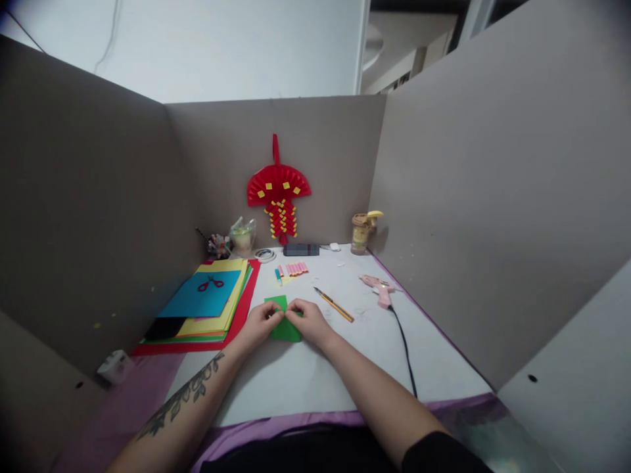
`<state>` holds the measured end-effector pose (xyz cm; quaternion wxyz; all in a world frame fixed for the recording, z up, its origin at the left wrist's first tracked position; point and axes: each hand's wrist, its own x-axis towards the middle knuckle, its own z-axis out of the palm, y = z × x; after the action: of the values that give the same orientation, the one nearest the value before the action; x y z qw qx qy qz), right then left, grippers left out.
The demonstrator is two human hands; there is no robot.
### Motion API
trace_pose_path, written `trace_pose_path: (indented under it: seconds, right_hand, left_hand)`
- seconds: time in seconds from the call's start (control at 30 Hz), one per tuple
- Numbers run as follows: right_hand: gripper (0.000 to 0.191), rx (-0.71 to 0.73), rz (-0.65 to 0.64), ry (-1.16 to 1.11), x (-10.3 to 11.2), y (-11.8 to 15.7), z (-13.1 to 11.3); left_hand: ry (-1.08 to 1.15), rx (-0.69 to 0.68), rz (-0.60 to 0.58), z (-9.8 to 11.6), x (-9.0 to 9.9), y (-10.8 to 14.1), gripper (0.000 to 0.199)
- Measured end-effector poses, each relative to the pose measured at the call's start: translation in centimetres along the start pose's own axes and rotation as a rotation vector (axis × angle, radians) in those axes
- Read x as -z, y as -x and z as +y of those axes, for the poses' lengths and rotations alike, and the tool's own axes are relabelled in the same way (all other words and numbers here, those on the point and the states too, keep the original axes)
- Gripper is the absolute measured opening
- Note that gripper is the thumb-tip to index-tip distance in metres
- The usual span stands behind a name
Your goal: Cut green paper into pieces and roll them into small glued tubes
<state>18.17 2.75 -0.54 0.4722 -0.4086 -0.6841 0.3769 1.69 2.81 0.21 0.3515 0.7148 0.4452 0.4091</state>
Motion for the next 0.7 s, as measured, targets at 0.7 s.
trace_pose_path:
  seconds: [0.7]
  right_hand:
    - [0.023, -0.535, 0.077, 1.048, 7.9, -1.3, 3.9]
  left_hand:
    - [-0.042, 0.108, 0.194, -3.9, 1.3, -1.6, 0.012]
